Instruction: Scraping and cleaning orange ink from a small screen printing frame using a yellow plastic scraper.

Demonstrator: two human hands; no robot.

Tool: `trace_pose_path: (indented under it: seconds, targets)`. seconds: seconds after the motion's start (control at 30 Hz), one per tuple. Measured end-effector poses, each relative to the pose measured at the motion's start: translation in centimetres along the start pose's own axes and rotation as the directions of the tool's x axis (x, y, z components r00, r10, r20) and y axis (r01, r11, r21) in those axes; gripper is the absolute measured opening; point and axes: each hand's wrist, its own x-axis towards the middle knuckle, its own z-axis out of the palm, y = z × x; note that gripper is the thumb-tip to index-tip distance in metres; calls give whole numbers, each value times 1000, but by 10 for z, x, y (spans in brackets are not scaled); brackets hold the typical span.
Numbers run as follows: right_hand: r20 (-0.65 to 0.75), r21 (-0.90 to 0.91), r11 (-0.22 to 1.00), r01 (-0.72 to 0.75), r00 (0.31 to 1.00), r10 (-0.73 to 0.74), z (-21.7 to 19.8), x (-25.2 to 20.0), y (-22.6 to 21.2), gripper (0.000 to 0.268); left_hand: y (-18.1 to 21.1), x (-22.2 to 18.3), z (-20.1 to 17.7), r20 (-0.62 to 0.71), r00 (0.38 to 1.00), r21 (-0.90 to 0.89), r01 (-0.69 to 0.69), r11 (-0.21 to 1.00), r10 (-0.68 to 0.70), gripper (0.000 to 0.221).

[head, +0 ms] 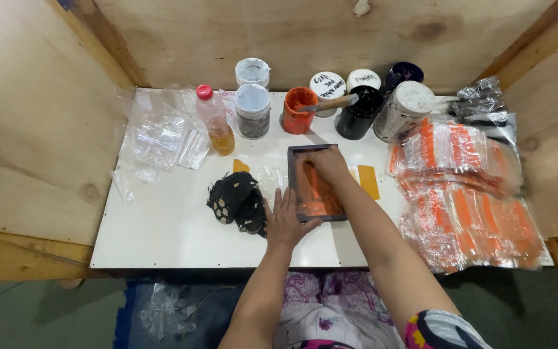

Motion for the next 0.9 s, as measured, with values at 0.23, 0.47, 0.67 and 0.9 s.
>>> trace_pose_path:
  seconds: [0.23, 0.47, 0.67, 0.9]
  targets:
    - [59, -1, 998, 61, 996, -60, -15, -18, -12, 26, -1, 0, 1, 11, 1000, -26, -5, 1000, 5, 113]
    - [172, -96, 993, 71, 984, -54, 6, -60, -14, 31, -3, 0, 7, 13, 1000, -31, -3, 1000, 3, 114]
    - [98, -6, 997, 83, 992, -82, 9, -87, -21, 11, 1, -1, 1, 9, 1000, -42, 10, 999, -9, 111]
    - [93, -42, 995, 94, 992, -90, -23, -107, -46, 10, -6, 5, 20, -29, 999, 0, 18, 1000, -18, 112]
